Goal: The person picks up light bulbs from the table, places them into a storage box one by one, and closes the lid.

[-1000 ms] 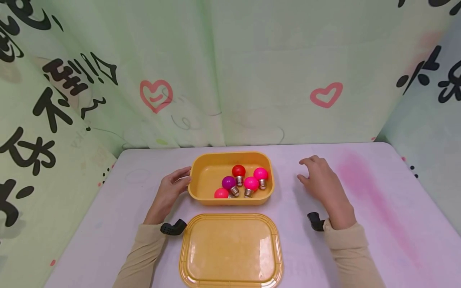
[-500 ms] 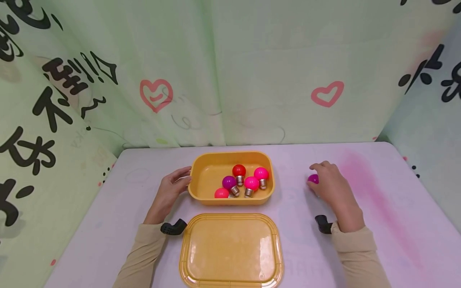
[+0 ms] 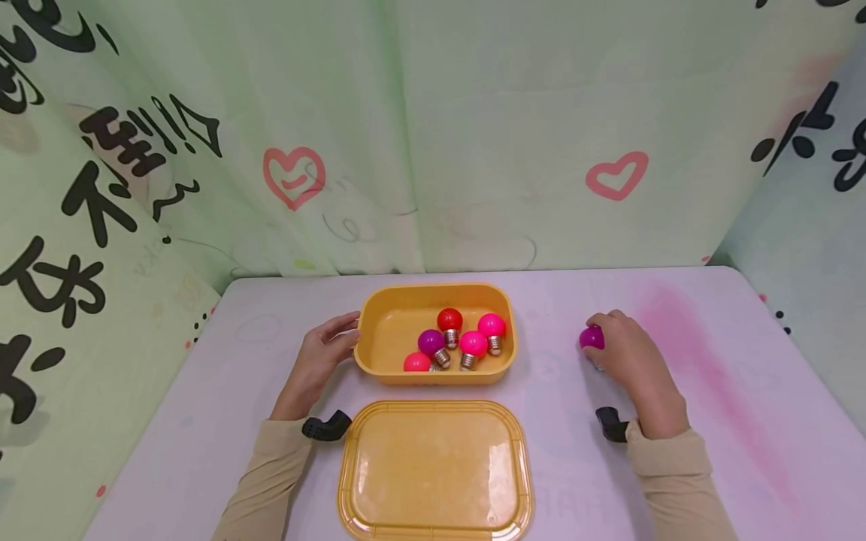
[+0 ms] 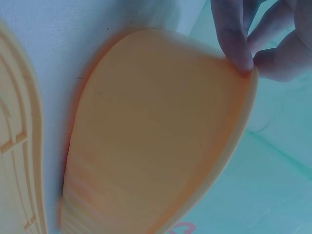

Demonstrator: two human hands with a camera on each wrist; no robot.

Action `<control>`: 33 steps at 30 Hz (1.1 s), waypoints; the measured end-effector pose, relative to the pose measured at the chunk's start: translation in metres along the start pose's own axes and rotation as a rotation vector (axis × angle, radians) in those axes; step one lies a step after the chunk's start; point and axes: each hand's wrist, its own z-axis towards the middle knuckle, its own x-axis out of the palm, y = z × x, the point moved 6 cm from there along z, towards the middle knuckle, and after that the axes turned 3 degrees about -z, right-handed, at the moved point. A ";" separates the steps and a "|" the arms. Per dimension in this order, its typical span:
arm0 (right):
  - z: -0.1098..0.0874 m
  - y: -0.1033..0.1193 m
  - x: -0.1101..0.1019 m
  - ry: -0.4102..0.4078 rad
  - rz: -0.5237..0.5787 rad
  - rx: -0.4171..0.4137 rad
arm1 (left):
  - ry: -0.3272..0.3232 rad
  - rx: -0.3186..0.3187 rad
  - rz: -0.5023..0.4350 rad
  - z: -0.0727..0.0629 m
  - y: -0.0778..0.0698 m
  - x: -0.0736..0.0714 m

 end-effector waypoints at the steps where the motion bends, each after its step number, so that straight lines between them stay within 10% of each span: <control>1: 0.000 0.000 0.000 -0.001 0.002 -0.002 | 0.001 0.001 -0.003 0.000 0.000 0.000; 33: 0.005 0.081 -0.027 -0.143 0.017 -0.217 | 0.014 0.021 -0.030 0.000 0.001 0.000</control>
